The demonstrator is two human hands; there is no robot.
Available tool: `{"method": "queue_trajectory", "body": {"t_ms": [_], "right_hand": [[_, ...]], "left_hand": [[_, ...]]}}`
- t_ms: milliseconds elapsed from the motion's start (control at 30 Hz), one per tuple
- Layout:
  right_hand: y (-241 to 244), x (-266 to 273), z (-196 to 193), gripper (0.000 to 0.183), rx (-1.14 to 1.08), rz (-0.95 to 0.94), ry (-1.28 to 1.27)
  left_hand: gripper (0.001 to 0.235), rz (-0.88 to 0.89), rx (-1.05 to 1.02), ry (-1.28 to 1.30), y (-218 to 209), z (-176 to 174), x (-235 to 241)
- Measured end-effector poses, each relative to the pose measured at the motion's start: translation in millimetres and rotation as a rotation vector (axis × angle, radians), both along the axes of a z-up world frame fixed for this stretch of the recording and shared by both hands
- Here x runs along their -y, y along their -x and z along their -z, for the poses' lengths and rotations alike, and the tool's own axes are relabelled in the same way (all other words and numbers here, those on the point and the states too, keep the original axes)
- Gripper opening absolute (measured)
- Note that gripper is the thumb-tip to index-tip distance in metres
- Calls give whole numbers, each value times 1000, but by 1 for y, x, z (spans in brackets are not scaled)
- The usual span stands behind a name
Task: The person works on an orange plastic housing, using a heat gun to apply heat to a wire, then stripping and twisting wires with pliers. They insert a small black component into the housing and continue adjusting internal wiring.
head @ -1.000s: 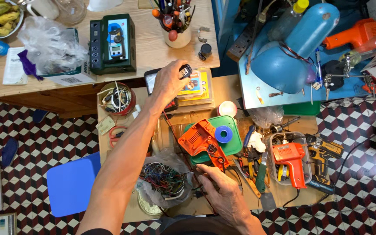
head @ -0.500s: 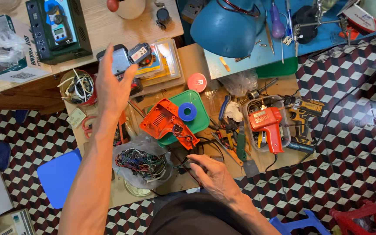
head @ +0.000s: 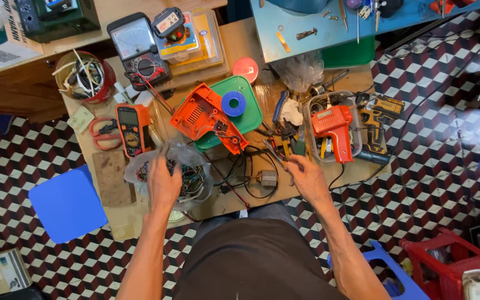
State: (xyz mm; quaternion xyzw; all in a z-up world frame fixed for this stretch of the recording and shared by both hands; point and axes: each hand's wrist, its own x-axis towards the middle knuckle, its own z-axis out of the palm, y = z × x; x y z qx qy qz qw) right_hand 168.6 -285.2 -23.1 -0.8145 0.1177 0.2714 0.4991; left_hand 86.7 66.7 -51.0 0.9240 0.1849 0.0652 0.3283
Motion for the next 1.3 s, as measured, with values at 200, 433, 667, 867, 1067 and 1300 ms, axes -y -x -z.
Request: {"method": "queue_trajectory", "body": {"t_ms": [200,433,667,867,1067,1300], "right_hand": [[46,-33,15,38,-57,-223,114],[90,-96,42,40,30,-535,117],[123,-96,84,38,263,-702,220],[101,-38,83,55,702,-534,683],[76,-36,109,58,761,-834,791],[58,-23,101,40,858,-964,697]], "left_hand": [[72,228,-205,-255,10,33,-10],[30,191,-26,-322,60,51,-20],[47,203,-17,-278,87,61,-25],[59,151,-102,-230,75,58,-35],[69,210,-50,-260,95,58,-31],[73,228,-53,-263,97,68,-39]]}}
